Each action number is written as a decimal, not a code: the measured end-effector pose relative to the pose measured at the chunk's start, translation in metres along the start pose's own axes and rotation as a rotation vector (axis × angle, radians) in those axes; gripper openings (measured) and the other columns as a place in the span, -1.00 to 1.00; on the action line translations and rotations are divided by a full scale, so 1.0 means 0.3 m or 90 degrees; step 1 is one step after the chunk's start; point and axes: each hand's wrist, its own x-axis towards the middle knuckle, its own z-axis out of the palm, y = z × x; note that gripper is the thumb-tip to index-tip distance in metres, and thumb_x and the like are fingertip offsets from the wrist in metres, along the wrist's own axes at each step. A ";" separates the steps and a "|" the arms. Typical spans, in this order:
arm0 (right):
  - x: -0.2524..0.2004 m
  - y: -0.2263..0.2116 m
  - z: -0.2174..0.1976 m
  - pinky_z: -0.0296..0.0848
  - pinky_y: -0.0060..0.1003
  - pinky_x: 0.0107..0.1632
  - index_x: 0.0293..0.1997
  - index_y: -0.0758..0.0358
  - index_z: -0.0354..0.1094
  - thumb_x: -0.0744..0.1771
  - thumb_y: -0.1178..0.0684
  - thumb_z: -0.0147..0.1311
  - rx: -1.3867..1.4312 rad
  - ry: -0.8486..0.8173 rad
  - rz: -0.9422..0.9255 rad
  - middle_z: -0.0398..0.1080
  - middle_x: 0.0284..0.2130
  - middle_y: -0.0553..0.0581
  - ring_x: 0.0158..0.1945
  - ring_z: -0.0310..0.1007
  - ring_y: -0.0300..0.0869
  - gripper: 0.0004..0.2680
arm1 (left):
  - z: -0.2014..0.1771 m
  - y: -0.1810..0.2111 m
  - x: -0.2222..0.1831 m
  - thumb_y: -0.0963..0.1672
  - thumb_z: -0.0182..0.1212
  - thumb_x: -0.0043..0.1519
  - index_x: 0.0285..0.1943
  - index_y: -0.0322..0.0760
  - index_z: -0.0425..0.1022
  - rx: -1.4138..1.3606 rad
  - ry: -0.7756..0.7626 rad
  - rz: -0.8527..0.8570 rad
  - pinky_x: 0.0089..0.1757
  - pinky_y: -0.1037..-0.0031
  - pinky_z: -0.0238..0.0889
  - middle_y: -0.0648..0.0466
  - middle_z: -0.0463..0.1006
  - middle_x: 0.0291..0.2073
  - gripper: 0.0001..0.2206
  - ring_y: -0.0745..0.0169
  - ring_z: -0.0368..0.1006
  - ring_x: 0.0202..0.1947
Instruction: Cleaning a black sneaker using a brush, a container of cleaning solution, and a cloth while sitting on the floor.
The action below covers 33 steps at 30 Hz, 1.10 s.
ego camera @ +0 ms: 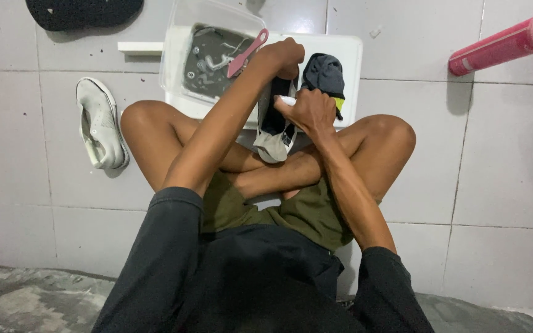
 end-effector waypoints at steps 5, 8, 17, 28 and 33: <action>-0.039 0.019 0.013 0.13 0.03 -0.52 -0.73 0.28 0.15 0.29 -0.54 0.02 -0.026 -0.060 -0.091 0.30 -0.74 0.17 -0.65 0.30 0.10 -0.40 | 0.253 -0.098 0.228 -0.31 0.15 0.15 -0.20 -0.43 0.52 0.105 0.252 -0.014 -0.47 0.14 0.39 -0.13 0.51 -0.33 -0.89 -0.25 0.55 -0.39; -0.063 0.008 0.048 0.18 0.07 -0.51 -0.63 0.34 0.26 0.28 -0.60 -0.02 -0.063 -0.119 -0.106 0.41 -0.60 0.25 -0.55 0.39 0.22 -0.38 | 0.335 -0.090 0.283 -0.29 0.14 0.09 -0.39 -0.29 0.53 0.104 0.369 -0.049 -0.56 0.21 0.33 0.05 0.57 -0.51 -0.89 -0.18 0.56 -0.50; -0.041 -0.101 -0.169 0.35 0.06 -0.30 -0.47 0.37 0.41 0.29 -0.52 -0.15 -0.045 -0.377 -0.006 0.51 -0.38 0.27 -0.31 0.49 0.23 -0.42 | 0.260 0.007 0.173 -0.34 0.29 -0.03 -0.52 -0.15 0.49 0.212 0.430 0.033 -0.65 0.30 0.30 0.17 0.42 -0.57 -0.78 0.04 0.49 -0.60; -0.012 0.055 0.084 0.48 0.03 -0.09 -0.58 0.08 0.55 0.26 -0.58 -0.12 0.171 -0.527 -0.085 0.55 -0.39 0.33 -0.14 0.55 0.26 -0.47 | 0.294 0.249 -0.728 -0.27 -0.03 0.12 0.14 -0.40 0.36 -0.342 0.604 0.031 -0.05 0.01 0.35 -0.30 0.46 -0.23 -0.64 -0.37 0.45 -0.12; 0.004 0.020 0.046 0.50 0.00 -0.15 -0.56 0.13 0.53 0.29 -0.57 -0.11 0.140 -0.570 -0.084 0.53 -0.46 0.33 -0.26 0.56 0.20 -0.46 | 0.533 0.165 -0.701 -0.02 0.05 0.37 0.29 -0.43 -0.03 -0.912 0.322 -0.223 -0.41 0.42 0.56 -0.26 0.49 -0.27 -0.50 0.12 0.55 -0.47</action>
